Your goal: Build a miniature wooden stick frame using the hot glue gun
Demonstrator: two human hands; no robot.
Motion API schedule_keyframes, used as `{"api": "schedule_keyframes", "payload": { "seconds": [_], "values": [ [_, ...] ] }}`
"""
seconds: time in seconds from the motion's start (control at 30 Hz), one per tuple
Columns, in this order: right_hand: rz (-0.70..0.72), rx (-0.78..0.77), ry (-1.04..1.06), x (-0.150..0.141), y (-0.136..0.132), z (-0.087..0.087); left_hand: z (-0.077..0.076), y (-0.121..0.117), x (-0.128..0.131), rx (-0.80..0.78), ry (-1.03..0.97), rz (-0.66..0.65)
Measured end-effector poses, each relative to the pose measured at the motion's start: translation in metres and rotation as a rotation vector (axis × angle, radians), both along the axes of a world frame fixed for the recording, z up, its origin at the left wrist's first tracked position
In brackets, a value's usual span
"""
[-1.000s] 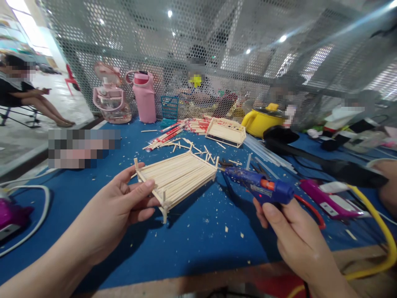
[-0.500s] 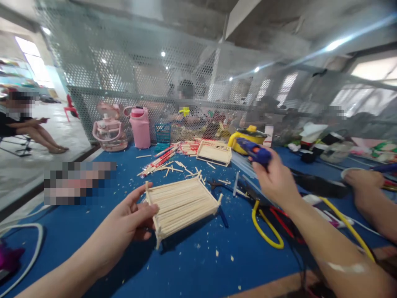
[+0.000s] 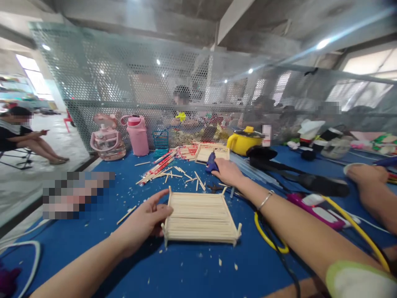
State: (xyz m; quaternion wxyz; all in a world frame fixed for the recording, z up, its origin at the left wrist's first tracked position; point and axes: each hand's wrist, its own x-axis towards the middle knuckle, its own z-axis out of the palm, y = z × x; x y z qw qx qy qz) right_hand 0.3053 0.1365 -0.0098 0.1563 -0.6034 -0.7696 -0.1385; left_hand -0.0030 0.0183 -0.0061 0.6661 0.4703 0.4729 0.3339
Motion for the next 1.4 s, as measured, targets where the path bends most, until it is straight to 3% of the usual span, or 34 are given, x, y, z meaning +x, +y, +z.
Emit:
{"api": "schedule_keyframes", "payload": {
  "seconds": [0.1,0.23,0.33,0.4,0.47,0.53,0.67,0.77,0.9,1.17,1.4],
  "values": [
    [0.058,0.019,0.079,-0.001,-0.004,0.007,0.0,0.003,-0.004,0.044,0.029,0.042],
    [0.086,0.092,0.246,-0.009,-0.026,0.034,-0.002,0.009,-0.014,0.129,0.114,0.064],
    [0.089,0.127,0.442,-0.021,-0.066,0.056,-0.004,0.012,-0.024,0.309,0.318,0.049],
    [0.18,0.159,0.734,-0.03,-0.103,0.062,-0.004,0.014,-0.029,0.431,0.461,0.054],
    [0.229,0.199,0.84,-0.037,-0.143,0.056,-0.004,0.015,-0.031,0.545,0.574,0.089],
    [0.178,0.273,0.84,-0.041,-0.178,0.039,-0.003,0.015,-0.032,0.63,0.655,0.11],
    [0.152,0.363,0.728,-0.04,-0.219,0.0,-0.004,0.013,-0.03,0.653,0.704,0.066],
    [0.175,0.4,0.542,-0.041,-0.226,-0.015,-0.006,0.01,-0.029,0.655,0.722,0.014],
    [0.2,0.39,0.403,-0.046,-0.224,-0.018,-0.007,0.008,-0.029,0.67,0.815,-0.056],
    [0.226,0.393,0.353,-0.045,-0.222,-0.019,0.003,-0.001,-0.028,0.728,0.978,-0.104],
    [0.24,0.377,0.363,-0.044,-0.221,-0.019,0.006,-0.004,-0.033,0.745,1.018,-0.26]
  ]
}}
